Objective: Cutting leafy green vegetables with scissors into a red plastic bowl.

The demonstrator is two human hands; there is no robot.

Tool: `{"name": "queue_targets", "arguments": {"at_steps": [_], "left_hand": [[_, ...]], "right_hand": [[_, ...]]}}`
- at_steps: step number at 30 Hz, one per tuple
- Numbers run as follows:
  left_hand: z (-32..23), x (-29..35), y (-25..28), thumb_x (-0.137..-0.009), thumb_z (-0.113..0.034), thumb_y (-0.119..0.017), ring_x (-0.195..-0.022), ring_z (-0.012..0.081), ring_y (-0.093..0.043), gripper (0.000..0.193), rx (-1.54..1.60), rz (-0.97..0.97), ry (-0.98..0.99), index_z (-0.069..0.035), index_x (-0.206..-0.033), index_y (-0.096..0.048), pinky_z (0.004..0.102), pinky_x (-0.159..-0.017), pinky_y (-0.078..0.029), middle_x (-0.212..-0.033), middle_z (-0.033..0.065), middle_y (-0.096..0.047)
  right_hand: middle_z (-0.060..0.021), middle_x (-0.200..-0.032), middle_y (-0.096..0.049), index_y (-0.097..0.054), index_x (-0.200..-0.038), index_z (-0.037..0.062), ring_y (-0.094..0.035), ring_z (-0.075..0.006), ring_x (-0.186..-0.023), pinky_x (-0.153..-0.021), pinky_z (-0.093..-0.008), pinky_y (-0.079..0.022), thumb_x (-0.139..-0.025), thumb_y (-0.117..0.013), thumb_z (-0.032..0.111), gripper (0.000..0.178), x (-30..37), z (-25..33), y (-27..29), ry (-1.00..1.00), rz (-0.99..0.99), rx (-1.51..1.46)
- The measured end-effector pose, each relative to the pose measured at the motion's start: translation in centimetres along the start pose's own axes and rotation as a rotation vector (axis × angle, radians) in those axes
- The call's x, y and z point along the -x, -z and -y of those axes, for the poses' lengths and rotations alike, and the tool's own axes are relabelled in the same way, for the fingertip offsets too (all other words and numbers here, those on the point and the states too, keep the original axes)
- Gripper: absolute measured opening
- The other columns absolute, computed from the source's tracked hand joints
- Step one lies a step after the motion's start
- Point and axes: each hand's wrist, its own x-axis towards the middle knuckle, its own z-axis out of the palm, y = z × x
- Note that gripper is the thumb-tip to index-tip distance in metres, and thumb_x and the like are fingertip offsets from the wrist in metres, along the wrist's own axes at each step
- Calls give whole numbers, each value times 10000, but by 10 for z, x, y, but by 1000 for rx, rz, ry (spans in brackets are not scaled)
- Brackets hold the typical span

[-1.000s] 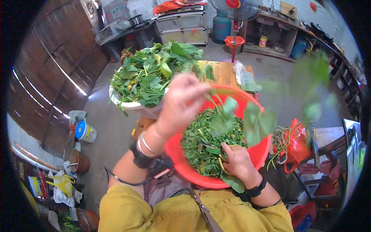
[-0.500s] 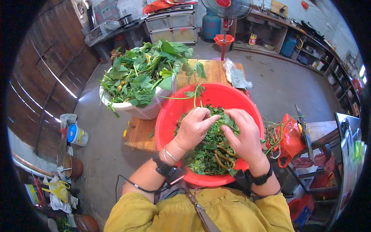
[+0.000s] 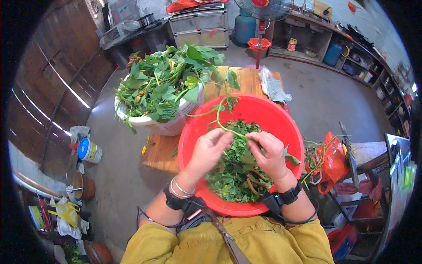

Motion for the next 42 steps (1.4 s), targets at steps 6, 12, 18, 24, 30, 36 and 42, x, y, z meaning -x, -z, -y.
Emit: {"name": "queue_targets", "arguments": {"at_steps": [6,12,18,24,30,36,42], "left_hand": [[6,3,0,-894,-200,-595,-630,40,-447,202,73,-71,69,-15,-816,-567,209,-567,-375,-707,-44,-515],[-1,8,16,-703,-106,-754,-712,123,-488,259,-585,-421,-331,-41,-792,-520,247,-659,-420,-754,16,-477],[-4,-4,42,-724,-151,-704,-839,290,-539,298,-1044,-466,-613,-38,-952,-548,407,-817,-411,-826,98,-558],[5,1,42,-853,-139,-548,-872,326,-595,177,-994,-139,-220,-49,-1006,-560,402,-770,-472,-909,172,-615],[14,5,75,-892,-185,-501,-748,313,-619,219,-808,-270,-345,-33,-1032,-574,373,-682,-493,-858,138,-634],[-12,11,118,-970,-224,-418,-507,-20,-278,261,15,-505,-102,-44,-963,-607,162,-433,-183,-615,-93,-381],[-11,-2,79,-943,-225,-481,-544,1,-309,199,96,-293,-34,-70,-1031,-570,155,-469,-247,-670,-95,-393]], "right_hand": [[-123,-782,-613,-617,-914,7,-598,-238,-678,-613,-299,-469,-758,-634,8,157,3,0,-2,-58,126,-103],[-75,-799,-612,-609,-948,-8,-586,-139,-734,-670,-261,-465,-809,-602,29,144,8,-8,3,-387,164,-399],[-9,-768,-592,-613,-939,-12,-542,-77,-678,-611,-219,-447,-846,-578,51,118,8,-10,5,-431,139,-568],[23,-723,-541,-591,-974,11,-498,-51,-644,-578,-201,-420,-886,-545,68,115,9,-16,4,-462,84,-726],[45,-701,-498,-582,-993,30,-445,-35,-614,-542,-184,-373,-900,-534,89,120,8,-19,5,-508,18,-648],[52,-695,-476,-575,-968,53,-414,-37,-597,-534,-180,-334,-920,-507,118,106,4,-32,8,-572,-200,-739],[40,-687,-478,-581,-962,46,-412,-49,-588,-535,-181,-328,-911,-508,130,122,3,-30,8,-574,-154,-896]]}}
